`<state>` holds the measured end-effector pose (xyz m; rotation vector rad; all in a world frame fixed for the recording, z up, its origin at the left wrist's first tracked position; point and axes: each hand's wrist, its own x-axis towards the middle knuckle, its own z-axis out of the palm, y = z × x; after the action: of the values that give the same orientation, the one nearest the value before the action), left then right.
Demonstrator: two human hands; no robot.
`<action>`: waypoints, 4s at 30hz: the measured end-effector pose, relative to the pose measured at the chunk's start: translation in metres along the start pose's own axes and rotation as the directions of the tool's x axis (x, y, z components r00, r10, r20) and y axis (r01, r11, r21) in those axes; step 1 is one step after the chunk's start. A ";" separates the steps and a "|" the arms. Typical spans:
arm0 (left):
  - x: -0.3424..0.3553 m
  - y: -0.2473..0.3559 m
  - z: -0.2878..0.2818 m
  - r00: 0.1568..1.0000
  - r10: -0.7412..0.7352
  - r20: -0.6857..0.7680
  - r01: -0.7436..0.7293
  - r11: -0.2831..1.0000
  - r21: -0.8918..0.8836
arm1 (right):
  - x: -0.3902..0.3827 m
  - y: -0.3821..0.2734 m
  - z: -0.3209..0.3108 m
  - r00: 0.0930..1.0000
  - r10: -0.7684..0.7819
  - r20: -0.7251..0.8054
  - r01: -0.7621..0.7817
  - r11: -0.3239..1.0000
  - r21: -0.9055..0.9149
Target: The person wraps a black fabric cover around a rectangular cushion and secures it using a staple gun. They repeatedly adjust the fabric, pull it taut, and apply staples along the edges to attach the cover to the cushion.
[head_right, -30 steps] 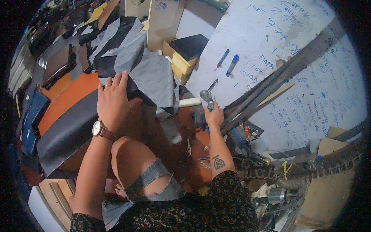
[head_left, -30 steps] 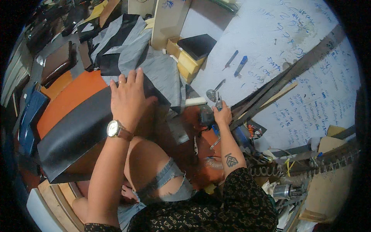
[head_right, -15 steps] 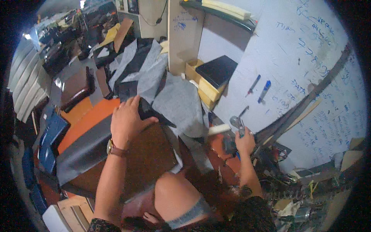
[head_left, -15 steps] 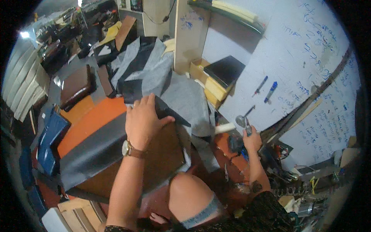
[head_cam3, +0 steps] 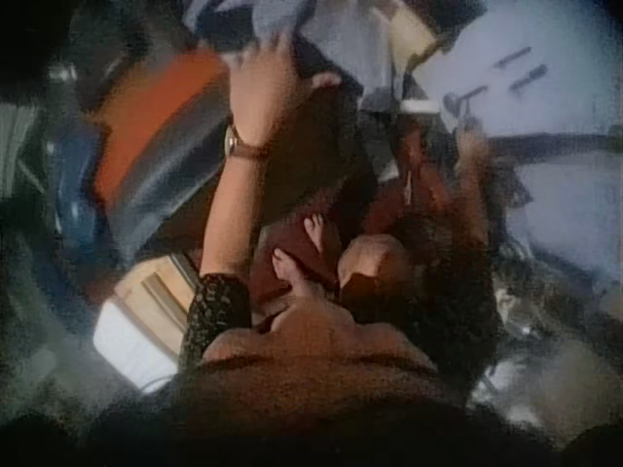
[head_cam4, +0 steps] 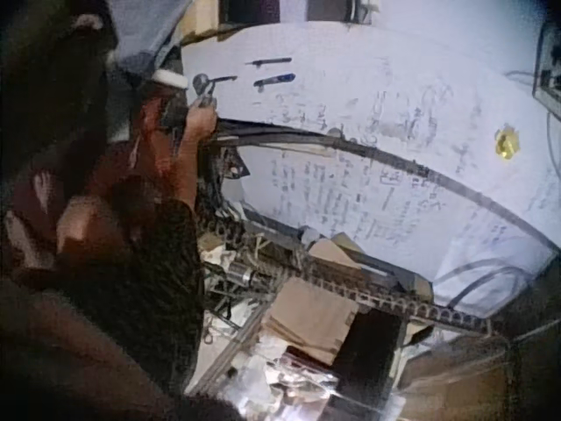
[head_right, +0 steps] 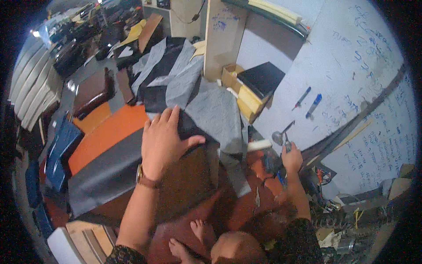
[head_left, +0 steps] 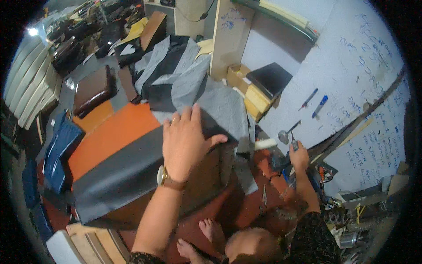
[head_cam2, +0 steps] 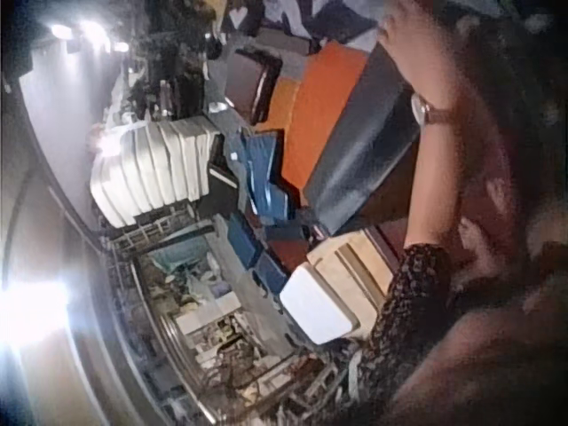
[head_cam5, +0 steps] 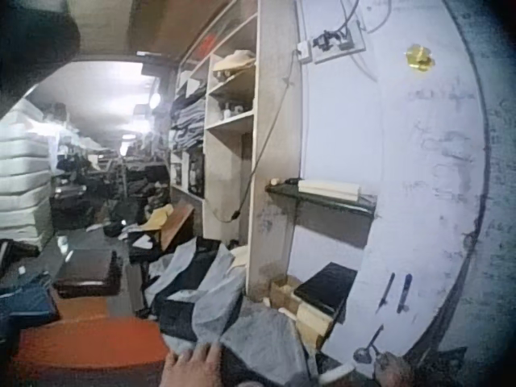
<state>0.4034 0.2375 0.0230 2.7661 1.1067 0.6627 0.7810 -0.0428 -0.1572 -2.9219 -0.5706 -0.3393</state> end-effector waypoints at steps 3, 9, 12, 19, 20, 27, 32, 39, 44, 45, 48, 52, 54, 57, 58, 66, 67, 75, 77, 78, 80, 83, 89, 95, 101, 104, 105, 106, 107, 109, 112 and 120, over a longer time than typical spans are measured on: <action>-0.039 0.009 -0.010 0.997 0.055 -0.049 -0.055 0.998 0.001 | 0.005 0.015 -0.008 0.969 -0.043 0.242 0.040 0.999 0.015; -0.197 -0.051 -0.099 0.964 -0.264 -0.026 0.265 0.953 0.143 | -0.062 0.000 -0.035 0.935 -0.217 0.279 0.172 0.969 0.176; -0.296 -0.078 -0.141 0.894 -0.424 -0.143 0.448 0.850 0.276 | -0.116 -0.065 -0.053 0.884 -0.398 0.244 0.248 0.843 0.477; -0.334 -0.019 -0.122 0.898 -0.380 -0.220 0.431 0.860 0.272 | -0.218 -0.131 -0.187 0.858 -0.353 -0.372 0.487 0.333 0.807; -0.342 -0.017 -0.121 0.898 -0.381 -0.220 0.432 0.859 0.277 | -0.230 -0.139 -0.203 0.799 -0.439 -0.410 0.568 0.328 0.755; -0.369 -0.015 -0.123 0.912 -0.371 -0.173 0.402 0.894 0.200 | -0.287 -0.167 -0.215 0.608 -0.769 -0.195 0.749 0.475 0.463; -0.352 -0.050 -0.159 0.845 -0.529 -0.079 0.535 0.838 0.111 | -0.278 -0.151 -0.207 0.609 -0.718 -0.336 0.771 0.439 0.460; -0.364 -0.062 -0.140 0.736 -0.604 -0.307 0.620 0.783 -0.054 | -0.286 -0.156 -0.208 0.642 -0.652 -0.404 0.757 0.451 0.473; -0.371 -0.121 -0.097 0.687 -0.514 -0.513 0.548 0.831 -0.097 | -0.292 -0.163 -0.208 0.619 -0.658 -0.429 0.772 0.408 0.487; -0.368 -0.134 -0.093 0.687 -0.544 -0.482 0.573 0.813 -0.102 | -0.290 -0.164 -0.206 0.608 -0.653 -0.451 0.782 0.397 0.480; -0.358 -0.119 -0.108 0.708 -0.589 -0.390 0.611 0.787 -0.080 | -0.288 -0.146 -0.191 0.533 -0.677 -0.508 0.844 0.380 0.379; -0.361 -0.122 -0.113 0.722 -0.669 -0.180 0.665 0.742 -0.089 | -0.316 -0.053 -0.149 0.394 -0.843 -0.366 0.895 0.261 0.361; -0.358 -0.124 -0.111 0.739 -0.662 -0.124 0.654 0.749 -0.106 | -0.323 0.017 -0.111 0.346 -0.938 -0.023 0.889 0.320 0.328; -0.356 -0.133 -0.110 0.776 -0.599 -0.199 0.576 0.801 -0.164 | -0.354 0.140 -0.057 0.501 -0.764 0.406 0.819 0.570 0.062; -0.352 -0.136 -0.112 0.784 -0.581 -0.216 0.554 0.813 -0.178 | -0.362 0.162 -0.050 0.505 -0.706 0.496 0.806 0.592 0.023; -0.309 -0.143 -0.140 0.796 -0.564 -0.219 0.560 0.824 -0.086 | -0.345 0.145 0.018 0.522 -0.498 0.692 0.571 0.807 0.150; -0.310 -0.147 -0.144 0.767 -0.594 -0.242 0.593 0.801 -0.086 | -0.333 0.118 0.017 0.532 -0.441 0.723 0.478 0.861 0.173; -0.301 -0.227 -0.124 0.770 -0.634 -0.070 0.571 0.734 -0.367 | -0.287 0.037 0.089 0.820 0.018 0.572 0.015 0.999 -0.052; -0.291 -0.220 -0.130 0.728 -0.685 -0.021 0.639 0.690 -0.340 | -0.279 0.037 0.103 0.767 0.162 0.621 -0.115 0.987 -0.115; -0.287 -0.220 -0.132 0.710 -0.705 -0.001 0.664 0.670 -0.332 | -0.279 0.039 0.108 0.787 0.164 0.594 -0.138 0.986 -0.089; -0.291 -0.232 -0.122 0.690 -0.721 -0.058 0.649 0.653 -0.390 | -0.281 0.045 0.110 0.824 0.165 0.542 -0.176 0.984 -0.032; -0.290 -0.250 -0.132 0.666 -0.746 0.010 0.706 0.625 -0.332 | -0.272 0.043 0.084 0.679 0.275 0.681 -0.461 0.881 0.104; -0.270 -0.318 -0.111 0.712 -0.698 0.074 0.664 0.636 -0.393 | -0.236 0.141 0.211 0.690 0.556 0.463 -0.722 0.487 0.491; -0.277 -0.313 -0.122 0.726 -0.686 0.042 0.661 0.680 -0.318 | -0.168 0.179 0.102 0.822 0.553 0.136 -0.510 0.607 0.609; -0.277 -0.308 -0.120 0.735 -0.675 0.061 0.647 0.672 -0.361 | -0.287 0.205 -0.007 0.674 -0.440 0.593 0.482 0.871 0.098; -0.283 -0.318 -0.108 0.721 -0.692 -0.026 0.637 0.678 -0.366 | -0.393 0.289 0.005 0.637 -0.668 0.385 0.678 0.723 0.131; -0.274 -0.307 -0.106 0.730 -0.683 -0.019 0.632 0.684 -0.365 | -0.429 0.318 0.016 0.676 -0.647 0.353 0.674 0.736 0.058; -0.270 -0.301 -0.108 0.736 -0.677 -0.018 0.628 0.693 -0.354 | -0.459 0.324 0.022 0.721 -0.606 0.337 0.605 0.787 0.121; -0.272 -0.301 -0.112 0.727 -0.686 -0.006 0.636 0.677 -0.370 | -0.482 0.326 0.026 0.757 -0.567 0.326 0.536 0.823 0.187; -0.270 -0.306 -0.114 0.718 -0.696 0.024 0.643 0.650 -0.406 | -0.495 0.328 0.027 0.765 -0.446 0.464 0.347 0.893 0.286; -0.277 -0.335 -0.119 0.763 -0.644 -0.060 0.586 0.727 -0.357 | -0.473 0.338 0.055 0.669 -0.222 0.710 0.136 0.975 0.177; -0.277 -0.332 -0.101 0.763 -0.643 0.067 0.603 0.670 -0.433 | -0.470 0.393 0.134 0.539 -0.222 0.812 0.212 0.969 0.125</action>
<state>-0.0288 0.2865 -0.0644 1.8148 1.5784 0.8072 0.5348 -0.5447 -0.4410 -2.8292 -1.0311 1.1045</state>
